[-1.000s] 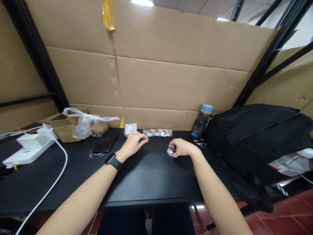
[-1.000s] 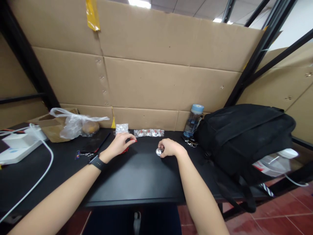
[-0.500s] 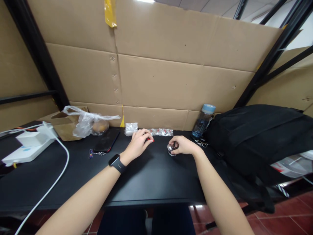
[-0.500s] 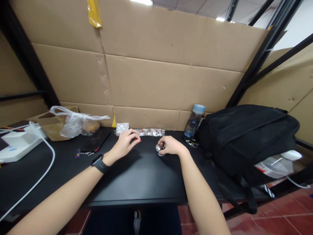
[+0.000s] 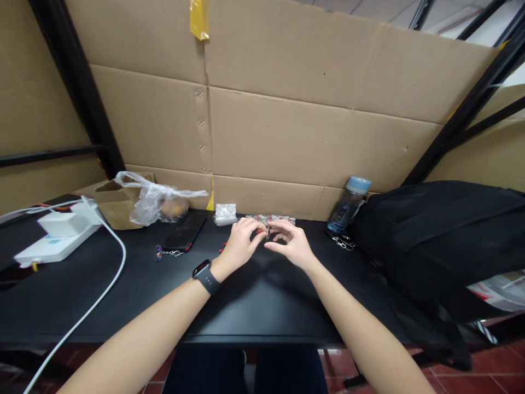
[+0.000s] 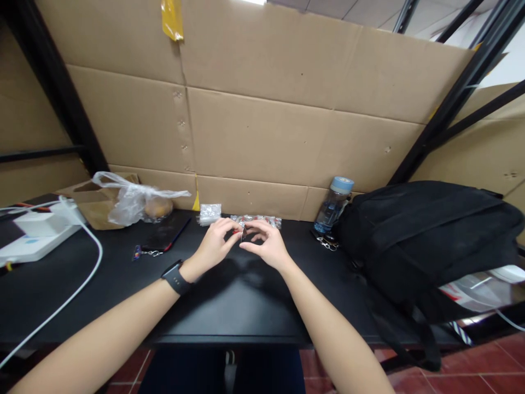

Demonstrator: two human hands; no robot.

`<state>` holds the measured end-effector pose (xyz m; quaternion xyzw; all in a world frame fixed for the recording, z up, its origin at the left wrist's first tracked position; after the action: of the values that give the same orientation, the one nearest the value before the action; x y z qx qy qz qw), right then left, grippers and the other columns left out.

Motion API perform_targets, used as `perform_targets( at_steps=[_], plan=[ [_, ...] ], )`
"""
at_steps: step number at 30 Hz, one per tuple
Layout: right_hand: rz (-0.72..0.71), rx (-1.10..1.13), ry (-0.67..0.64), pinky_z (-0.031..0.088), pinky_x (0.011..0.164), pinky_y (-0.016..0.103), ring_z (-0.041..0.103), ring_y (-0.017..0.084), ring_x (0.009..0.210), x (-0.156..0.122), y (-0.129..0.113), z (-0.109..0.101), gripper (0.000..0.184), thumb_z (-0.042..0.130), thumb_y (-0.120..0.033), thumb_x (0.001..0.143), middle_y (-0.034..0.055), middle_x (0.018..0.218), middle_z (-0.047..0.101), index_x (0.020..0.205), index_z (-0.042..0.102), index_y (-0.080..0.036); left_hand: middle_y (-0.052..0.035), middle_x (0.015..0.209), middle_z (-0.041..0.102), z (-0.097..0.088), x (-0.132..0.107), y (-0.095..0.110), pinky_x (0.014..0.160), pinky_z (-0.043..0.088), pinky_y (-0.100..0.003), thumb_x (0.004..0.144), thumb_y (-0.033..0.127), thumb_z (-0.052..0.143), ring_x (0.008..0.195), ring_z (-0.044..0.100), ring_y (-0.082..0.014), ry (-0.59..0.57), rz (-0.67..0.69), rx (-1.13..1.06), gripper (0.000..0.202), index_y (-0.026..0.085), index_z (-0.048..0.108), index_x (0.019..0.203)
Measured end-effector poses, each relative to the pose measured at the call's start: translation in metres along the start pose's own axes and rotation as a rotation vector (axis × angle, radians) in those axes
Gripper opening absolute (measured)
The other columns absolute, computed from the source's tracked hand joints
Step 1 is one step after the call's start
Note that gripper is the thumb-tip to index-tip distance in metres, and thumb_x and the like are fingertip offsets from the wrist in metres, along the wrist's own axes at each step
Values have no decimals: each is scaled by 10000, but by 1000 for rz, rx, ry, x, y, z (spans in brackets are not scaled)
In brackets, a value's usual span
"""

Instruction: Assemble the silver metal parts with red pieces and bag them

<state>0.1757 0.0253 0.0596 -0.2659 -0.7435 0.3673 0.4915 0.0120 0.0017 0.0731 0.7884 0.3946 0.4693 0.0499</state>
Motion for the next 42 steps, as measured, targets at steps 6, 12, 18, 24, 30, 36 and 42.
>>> perform_targets(
  at_steps=[6, 12, 18, 24, 30, 36, 42],
  plan=[
    [16, 22, 31, 594, 776, 336, 662, 234, 1012, -1, -1, 1, 553, 870, -323, 669, 107, 1208, 637, 1185, 686, -244, -35, 908, 662, 0, 1, 2, 834, 435, -336, 940, 216, 572, 896, 572, -201, 1, 17, -55, 87, 192, 624, 874],
    [32, 42, 37, 585, 783, 323, 663, 227, 1020, -1, -1, 5, 554, 876, -308, 657, 101, 1206, 644, 1170, 679, -234, -42, 920, 659, 1, 0, 1, 836, 462, -330, 933, 201, 560, 897, 587, -196, -9, 29, -120, 84, 189, 631, 891],
    [86, 94, 73, 575, 761, 312, 686, 217, 935, 0, 2, 3, 388, 892, -342, 612, 75, 1071, 694, 892, 665, -197, -33, 926, 662, 1, 0, 0, 837, 452, -322, 926, 195, 583, 909, 586, -195, 8, 22, -106, 63, 191, 639, 897],
    [86, -45, 12, 533, 839, 344, 665, 194, 835, 2, -3, 1, 215, 687, -403, 851, 49, 861, 707, 854, 711, -190, -26, 883, 656, -2, 1, 5, 835, 448, -323, 929, 202, 586, 873, 582, -189, 3, 40, -108, 81, 196, 643, 873],
    [144, 9, 6, 529, 753, 309, 653, 179, 745, 2, 4, -1, 227, 698, -398, 820, 36, 784, 691, 808, 678, -171, -46, 965, 655, 1, 0, 3, 861, 480, -329, 938, 220, 556, 907, 609, -184, -39, 27, -210, 84, 198, 627, 976],
    [142, -187, -13, 509, 691, 283, 635, 168, 708, 1, 6, -4, 178, 646, -339, 843, 33, 785, 696, 807, 688, -169, -91, 1211, 601, 9, -4, 2, 959, 494, -364, 785, 234, 726, 1096, 593, -225, -86, 36, -301, 507, 221, 528, 1251],
    [133, -295, -27, 499, 655, 273, 626, 163, 678, 0, 5, -6, 158, 628, -311, 843, 30, 772, 703, 829, 701, -172, -72, 1055, 658, 15, -7, 4, 893, 516, -347, 848, 254, 670, 963, 633, -203, -112, -6, -286, 250, 208, 611, 1086]
  ],
)
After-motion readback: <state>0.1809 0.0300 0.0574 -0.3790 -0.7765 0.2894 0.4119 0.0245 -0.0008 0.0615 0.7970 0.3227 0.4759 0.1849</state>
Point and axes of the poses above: each hand's wrist, its own x-axis towards the middle knuckle, its own z-axis out of the palm, y = z × x, the point moved 5 cm from there along x, towards the middle knuckle
